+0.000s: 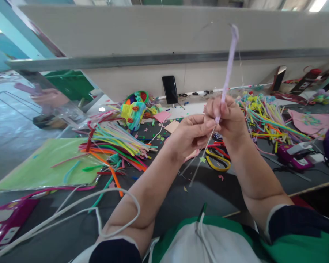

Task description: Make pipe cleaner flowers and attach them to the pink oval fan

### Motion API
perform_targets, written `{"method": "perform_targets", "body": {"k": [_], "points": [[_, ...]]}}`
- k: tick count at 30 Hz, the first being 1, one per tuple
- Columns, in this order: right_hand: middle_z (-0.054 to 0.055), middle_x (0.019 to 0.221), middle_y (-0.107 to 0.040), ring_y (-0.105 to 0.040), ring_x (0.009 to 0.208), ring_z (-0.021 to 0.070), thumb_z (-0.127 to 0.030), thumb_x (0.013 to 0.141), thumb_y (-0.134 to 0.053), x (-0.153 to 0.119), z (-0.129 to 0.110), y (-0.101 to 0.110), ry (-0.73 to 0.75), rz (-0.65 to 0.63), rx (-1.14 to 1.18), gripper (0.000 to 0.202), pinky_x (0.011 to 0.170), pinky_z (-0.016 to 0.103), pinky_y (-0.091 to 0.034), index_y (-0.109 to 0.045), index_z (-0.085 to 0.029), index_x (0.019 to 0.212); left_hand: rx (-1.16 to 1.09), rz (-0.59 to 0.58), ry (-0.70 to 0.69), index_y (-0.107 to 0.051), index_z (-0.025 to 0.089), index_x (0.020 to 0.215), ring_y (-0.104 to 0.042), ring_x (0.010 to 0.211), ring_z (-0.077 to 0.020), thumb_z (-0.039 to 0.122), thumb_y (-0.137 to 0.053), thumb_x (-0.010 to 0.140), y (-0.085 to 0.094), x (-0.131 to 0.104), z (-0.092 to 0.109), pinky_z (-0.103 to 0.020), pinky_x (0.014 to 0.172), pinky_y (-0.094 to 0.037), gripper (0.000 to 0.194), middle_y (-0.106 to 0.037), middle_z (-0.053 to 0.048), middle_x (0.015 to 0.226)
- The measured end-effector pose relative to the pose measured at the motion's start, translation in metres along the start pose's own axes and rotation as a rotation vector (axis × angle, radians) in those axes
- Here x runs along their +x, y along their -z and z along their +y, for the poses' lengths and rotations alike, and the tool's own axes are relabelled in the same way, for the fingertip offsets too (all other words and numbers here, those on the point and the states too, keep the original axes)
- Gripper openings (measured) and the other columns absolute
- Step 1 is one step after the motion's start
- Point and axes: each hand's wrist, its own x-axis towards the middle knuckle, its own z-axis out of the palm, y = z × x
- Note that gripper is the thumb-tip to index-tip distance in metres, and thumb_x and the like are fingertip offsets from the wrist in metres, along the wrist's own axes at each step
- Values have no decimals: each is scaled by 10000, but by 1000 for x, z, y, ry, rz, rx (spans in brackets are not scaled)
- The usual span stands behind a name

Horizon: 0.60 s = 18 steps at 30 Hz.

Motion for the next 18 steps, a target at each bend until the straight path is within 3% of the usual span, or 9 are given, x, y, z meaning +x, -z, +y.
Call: {"method": "perform_targets", "body": {"k": [3,6,10,13,18], "points": [[-35,518,-370,-353,475,80,-634,624,-681,0,4,-3,19,6,82,523,431,231,-312,-418,-200,496,-168,-76,63,-564,149,660,-277,354,-13,395,-724,677,-11,-1,-6,-166,357,-181,294,-391,60,503],[-34,546,-396,-355,474,79,-590,667,-673,5,10,-5,-35,-8,151,451,440,228,-325,-482,-197,556,-125,29,-9,-565,151,682,-307,362,-24,371,-694,713,-11,3,-9,-172,364,-197,257,-416,58,499],[-23,613,-483,-386,494,75,-545,724,-639,12,23,-13,-172,248,116,366,441,212,-312,-590,-182,732,349,316,-199,-574,148,663,-342,404,-50,352,-633,768,9,11,-6,-195,414,-233,237,-416,55,458],[-45,563,-440,-361,486,73,-510,744,-632,12,33,-20,-133,388,21,336,466,213,-314,-585,-178,731,773,491,-320,-598,147,660,-414,495,-76,303,-585,794,23,15,-6,-215,501,-307,206,-496,28,526],[-43,562,-470,-399,533,89,-415,726,-662,7,32,-23,-56,424,-390,268,519,229,-328,-572,-167,676,1231,577,-462,-599,149,626,-502,634,-128,170,-512,794,27,18,-11,-262,614,-341,190,-585,-23,633]]}}
